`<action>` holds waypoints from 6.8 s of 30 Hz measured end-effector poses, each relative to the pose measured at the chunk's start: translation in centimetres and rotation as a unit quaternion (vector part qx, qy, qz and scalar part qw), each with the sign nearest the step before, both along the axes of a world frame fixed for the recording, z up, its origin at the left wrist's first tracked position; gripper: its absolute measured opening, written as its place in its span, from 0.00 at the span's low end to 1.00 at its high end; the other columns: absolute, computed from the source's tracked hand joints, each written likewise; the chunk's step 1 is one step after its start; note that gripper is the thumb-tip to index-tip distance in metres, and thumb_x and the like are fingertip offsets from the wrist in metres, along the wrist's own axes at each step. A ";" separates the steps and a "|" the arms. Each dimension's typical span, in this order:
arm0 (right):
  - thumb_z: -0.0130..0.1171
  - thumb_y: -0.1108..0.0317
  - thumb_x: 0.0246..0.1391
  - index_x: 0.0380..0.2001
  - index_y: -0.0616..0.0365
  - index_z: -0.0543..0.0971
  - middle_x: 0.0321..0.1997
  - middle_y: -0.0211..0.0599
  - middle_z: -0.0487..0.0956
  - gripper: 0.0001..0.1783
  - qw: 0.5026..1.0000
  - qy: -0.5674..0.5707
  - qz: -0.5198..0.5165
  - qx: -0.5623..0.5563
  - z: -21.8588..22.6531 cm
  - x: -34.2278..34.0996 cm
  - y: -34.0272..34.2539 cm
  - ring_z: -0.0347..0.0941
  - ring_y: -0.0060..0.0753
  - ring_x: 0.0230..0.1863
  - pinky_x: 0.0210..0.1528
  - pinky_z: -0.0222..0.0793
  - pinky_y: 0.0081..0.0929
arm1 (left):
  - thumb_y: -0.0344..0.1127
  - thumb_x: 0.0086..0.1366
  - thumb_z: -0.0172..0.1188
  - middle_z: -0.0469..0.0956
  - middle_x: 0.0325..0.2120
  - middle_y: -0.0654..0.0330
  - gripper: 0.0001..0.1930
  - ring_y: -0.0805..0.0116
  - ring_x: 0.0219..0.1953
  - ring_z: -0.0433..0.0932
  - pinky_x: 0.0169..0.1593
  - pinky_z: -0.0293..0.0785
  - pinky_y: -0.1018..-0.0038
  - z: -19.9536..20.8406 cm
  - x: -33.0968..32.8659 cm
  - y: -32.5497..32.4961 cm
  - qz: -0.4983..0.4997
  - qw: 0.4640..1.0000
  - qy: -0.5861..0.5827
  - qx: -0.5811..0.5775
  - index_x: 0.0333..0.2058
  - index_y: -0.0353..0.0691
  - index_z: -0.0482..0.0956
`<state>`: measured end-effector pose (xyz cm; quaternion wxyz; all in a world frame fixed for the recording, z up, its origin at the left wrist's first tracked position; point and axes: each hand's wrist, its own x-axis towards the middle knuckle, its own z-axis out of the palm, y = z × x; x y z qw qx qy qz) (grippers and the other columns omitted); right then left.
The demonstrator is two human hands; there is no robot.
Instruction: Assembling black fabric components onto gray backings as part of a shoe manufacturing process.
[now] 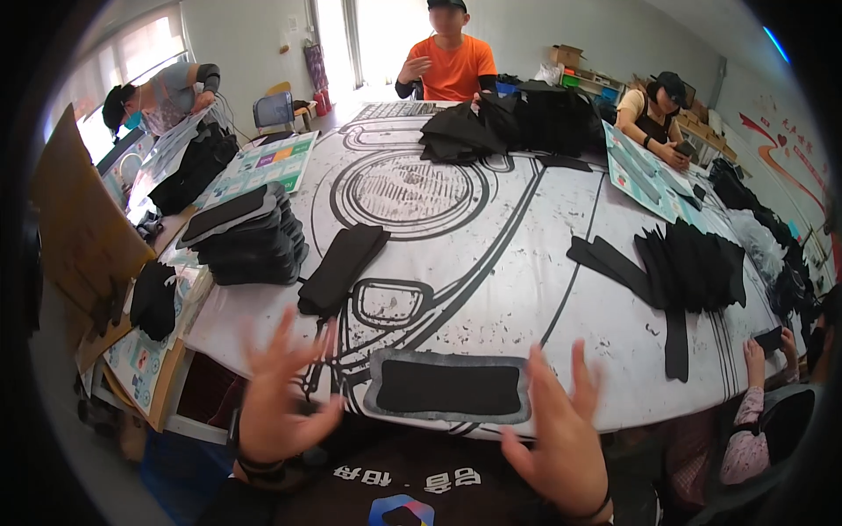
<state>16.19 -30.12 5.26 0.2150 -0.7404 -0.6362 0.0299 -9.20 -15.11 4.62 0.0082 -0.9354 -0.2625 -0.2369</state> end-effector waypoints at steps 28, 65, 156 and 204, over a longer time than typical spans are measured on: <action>0.66 0.50 0.40 0.51 0.56 0.71 0.55 0.39 0.71 0.35 0.984 -0.001 0.176 0.007 -8.7 3.4 2.5 0.63 0.40 0.59 0.63 0.52 0.42 | 0.46 0.44 0.70 0.64 0.56 0.58 0.35 0.52 0.62 0.57 0.63 0.51 0.57 -8.0 3.1 2.0 -0.157 0.970 0.093 -0.159 0.51 0.45 0.68; 0.62 0.65 0.43 0.53 0.57 0.68 0.55 0.44 0.66 0.31 0.983 -0.086 -0.075 0.142 -9.1 1.7 2.4 0.54 0.53 0.59 0.61 0.45 0.51 | 0.32 0.53 0.61 0.69 0.50 0.51 0.24 0.50 0.57 0.62 0.58 0.57 0.60 -8.2 4.4 0.1 0.070 0.989 -0.121 -0.049 0.50 0.38 0.70; 0.66 0.56 0.43 0.35 0.57 0.75 0.40 0.37 0.75 0.20 0.957 0.128 0.207 0.158 -8.9 5.8 -0.7 0.70 0.40 0.43 0.49 0.61 0.34 | 0.50 0.41 0.70 0.70 0.51 0.55 0.37 0.56 0.56 0.66 0.61 0.54 0.57 -8.0 3.2 1.6 -0.121 0.982 0.086 -0.118 0.50 0.40 0.72; 0.69 0.50 0.33 0.46 0.52 0.76 0.53 0.35 0.73 0.34 0.976 0.013 0.212 0.044 -7.9 6.0 1.5 0.65 0.42 0.56 0.60 0.54 0.43 | 0.29 0.46 0.66 0.79 0.28 0.64 0.10 0.67 0.33 0.79 0.40 0.75 0.71 -8.0 3.6 0.8 -0.190 0.964 -0.187 -0.002 0.29 0.41 0.77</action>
